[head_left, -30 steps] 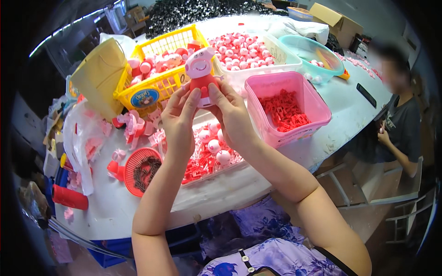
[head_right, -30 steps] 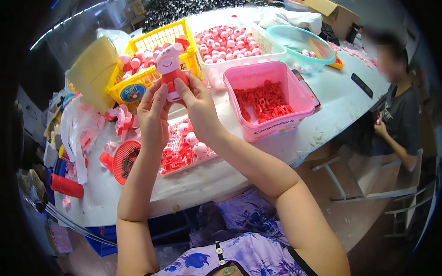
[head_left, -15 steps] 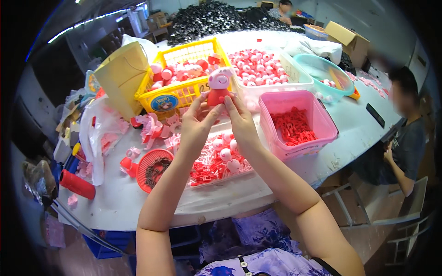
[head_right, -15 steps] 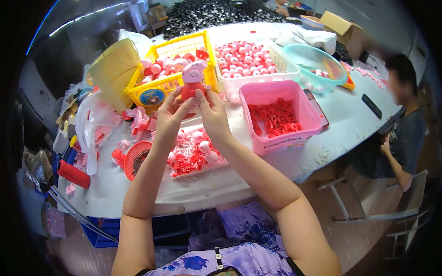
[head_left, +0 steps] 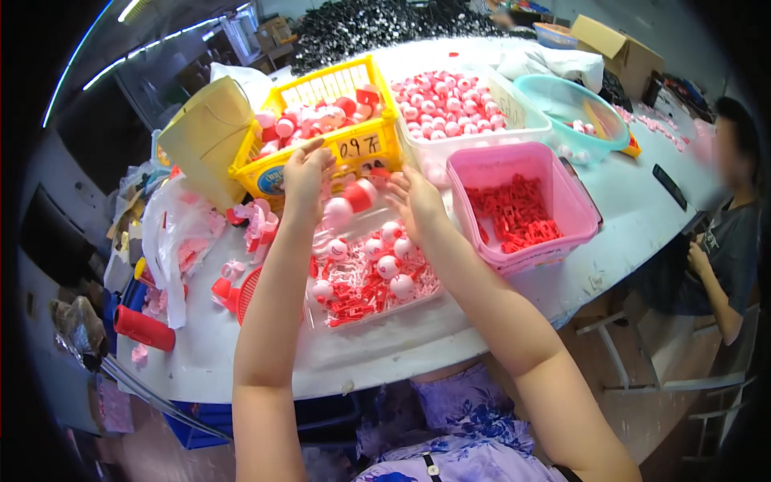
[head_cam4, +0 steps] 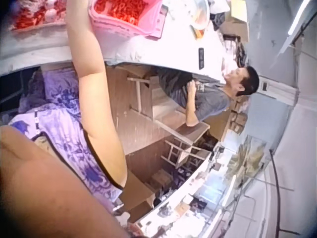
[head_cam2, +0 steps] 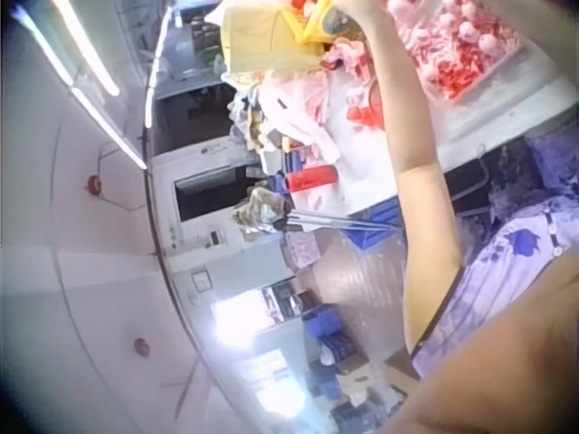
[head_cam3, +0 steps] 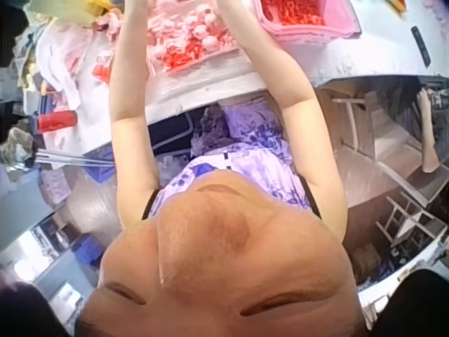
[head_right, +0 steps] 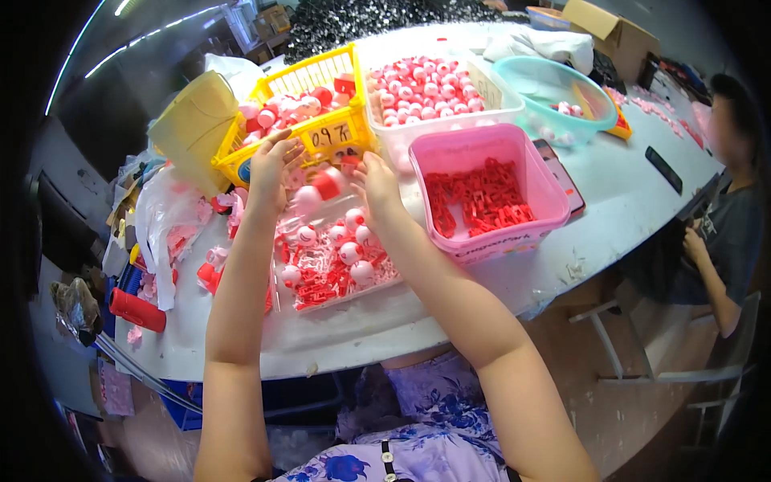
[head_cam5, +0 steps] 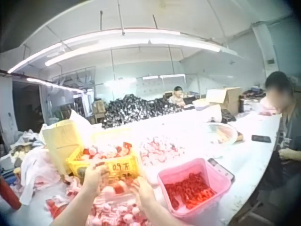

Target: The person assembles small pink and white plastic toys at a workbench. They pick up a pink base, a white head, and a red body part, then fit them together to form a complete figure. The person repeats this process, handling the components one by one and placing the finished toys into a yellow basket.

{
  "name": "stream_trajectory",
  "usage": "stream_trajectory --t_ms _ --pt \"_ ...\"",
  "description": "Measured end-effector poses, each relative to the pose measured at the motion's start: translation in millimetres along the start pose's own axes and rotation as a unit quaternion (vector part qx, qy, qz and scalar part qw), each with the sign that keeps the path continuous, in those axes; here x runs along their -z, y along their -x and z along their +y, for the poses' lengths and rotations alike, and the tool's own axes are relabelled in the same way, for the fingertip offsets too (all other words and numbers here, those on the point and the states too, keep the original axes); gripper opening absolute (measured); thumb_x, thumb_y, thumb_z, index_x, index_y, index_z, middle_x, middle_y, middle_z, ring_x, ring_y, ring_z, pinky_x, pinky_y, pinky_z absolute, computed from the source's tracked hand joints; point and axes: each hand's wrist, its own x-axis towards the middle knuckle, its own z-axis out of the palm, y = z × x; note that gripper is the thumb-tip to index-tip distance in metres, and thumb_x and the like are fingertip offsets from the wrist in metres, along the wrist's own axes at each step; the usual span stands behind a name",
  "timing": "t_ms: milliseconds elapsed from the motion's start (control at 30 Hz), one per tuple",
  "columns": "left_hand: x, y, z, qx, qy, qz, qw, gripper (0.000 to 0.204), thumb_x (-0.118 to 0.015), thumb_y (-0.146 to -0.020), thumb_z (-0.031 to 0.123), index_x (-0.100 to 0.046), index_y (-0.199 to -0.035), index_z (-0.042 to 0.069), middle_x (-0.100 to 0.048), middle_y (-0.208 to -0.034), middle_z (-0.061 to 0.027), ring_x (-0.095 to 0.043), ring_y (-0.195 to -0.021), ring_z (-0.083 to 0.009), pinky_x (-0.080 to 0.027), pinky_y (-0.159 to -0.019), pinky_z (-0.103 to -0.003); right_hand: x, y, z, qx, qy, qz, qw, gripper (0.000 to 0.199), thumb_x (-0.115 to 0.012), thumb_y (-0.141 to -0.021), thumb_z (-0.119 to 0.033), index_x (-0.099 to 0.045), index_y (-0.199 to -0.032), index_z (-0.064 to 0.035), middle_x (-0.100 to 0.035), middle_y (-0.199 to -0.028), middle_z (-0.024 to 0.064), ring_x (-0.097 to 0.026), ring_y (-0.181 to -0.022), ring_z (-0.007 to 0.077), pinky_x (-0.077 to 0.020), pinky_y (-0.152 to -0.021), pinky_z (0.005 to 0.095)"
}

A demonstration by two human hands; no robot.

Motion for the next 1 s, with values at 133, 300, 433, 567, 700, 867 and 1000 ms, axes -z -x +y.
stream_trajectory --t_ms 133,300,433,567,700,867,1000 --pt "8 -10 -5 0.030 -0.168 -0.108 0.979 0.029 -0.057 -0.086 0.016 -0.060 -0.110 0.000 -0.064 -0.098 -0.0097 -0.062 -0.087 -0.0168 -0.052 -0.074 -0.029 -1 0 4 -0.031 -0.043 0.014 0.998 0.056 -0.047 -0.097 -0.028 -0.027 -0.138 0.0041 -0.038 -0.134 0.0223 -0.046 -0.116 0.0299 -0.0412 -0.097 0.0395" --pt "24 8 12 0.046 -0.447 -0.275 0.850 0.051 -0.073 -0.075 0.032 -0.063 -0.115 0.003 -0.064 -0.102 -0.0123 -0.061 -0.093 -0.0190 -0.048 -0.084 -0.029 1 7 5 -0.018 -0.003 0.020 1.000 0.053 -0.049 -0.096 -0.027 -0.033 -0.137 0.0016 -0.043 -0.129 0.0206 -0.049 -0.113 0.0281 -0.0422 -0.096 0.0384" --pt "44 26 20 -0.083 -0.608 -0.325 0.720 0.057 -0.078 -0.067 0.033 -0.064 -0.115 0.007 -0.059 -0.108 -0.0168 -0.059 -0.100 -0.0262 -0.046 -0.088 -0.032 -4 14 7 -0.012 0.028 0.001 1.000 0.048 -0.049 -0.096 -0.026 -0.039 -0.135 -0.0002 -0.047 -0.122 0.0168 -0.051 -0.108 0.0257 -0.0434 -0.093 0.0367" --pt "57 22 23 -0.066 -0.576 -0.342 0.739 0.051 -0.080 -0.064 0.022 -0.066 -0.110 0.005 -0.059 -0.107 -0.0141 -0.057 -0.101 -0.0270 -0.044 -0.091 -0.034 -6 19 9 -0.014 0.050 -0.015 0.999 0.044 -0.048 -0.096 -0.024 -0.042 -0.133 -0.0015 -0.049 -0.117 0.0127 -0.052 -0.104 0.0219 -0.0450 -0.089 0.0343" --pt "50 24 44 -0.098 -0.556 -0.348 0.749 0.045 -0.080 -0.063 0.016 -0.066 -0.104 0.004 -0.059 -0.105 -0.0114 -0.058 -0.099 -0.0247 -0.045 -0.089 -0.033 -4 14 11 -0.002 0.076 -0.031 0.997 0.041 -0.046 -0.096 -0.024 -0.044 -0.131 -0.0026 -0.051 -0.115 0.0100 -0.053 -0.101 0.0178 -0.0458 -0.087 0.0319" --pt "44 -7 88 -0.276 -0.500 -0.232 0.787 0.042 -0.073 -0.071 0.011 -0.063 -0.111 0.006 -0.061 -0.108 -0.0124 -0.058 -0.105 -0.0253 -0.044 -0.092 -0.034 -6 17 10 -0.018 0.091 -0.044 0.995 0.034 -0.048 -0.094 -0.021 -0.052 -0.124 -0.0049 -0.059 -0.105 0.0060 -0.056 -0.094 0.0144 -0.0459 -0.085 0.0301" --pt "38 -26 106 -0.494 -0.595 -0.035 0.634 0.037 -0.065 -0.080 0.013 -0.062 -0.116 0.008 -0.059 -0.122 -0.0146 -0.055 -0.114 -0.0314 -0.043 -0.096 -0.037 -13 24 10 -0.014 0.097 -0.073 0.992 0.032 -0.048 -0.093 -0.020 -0.054 -0.121 -0.0052 -0.060 -0.102 0.0045 -0.057 -0.092 0.0137 -0.0456 -0.084 0.0297"
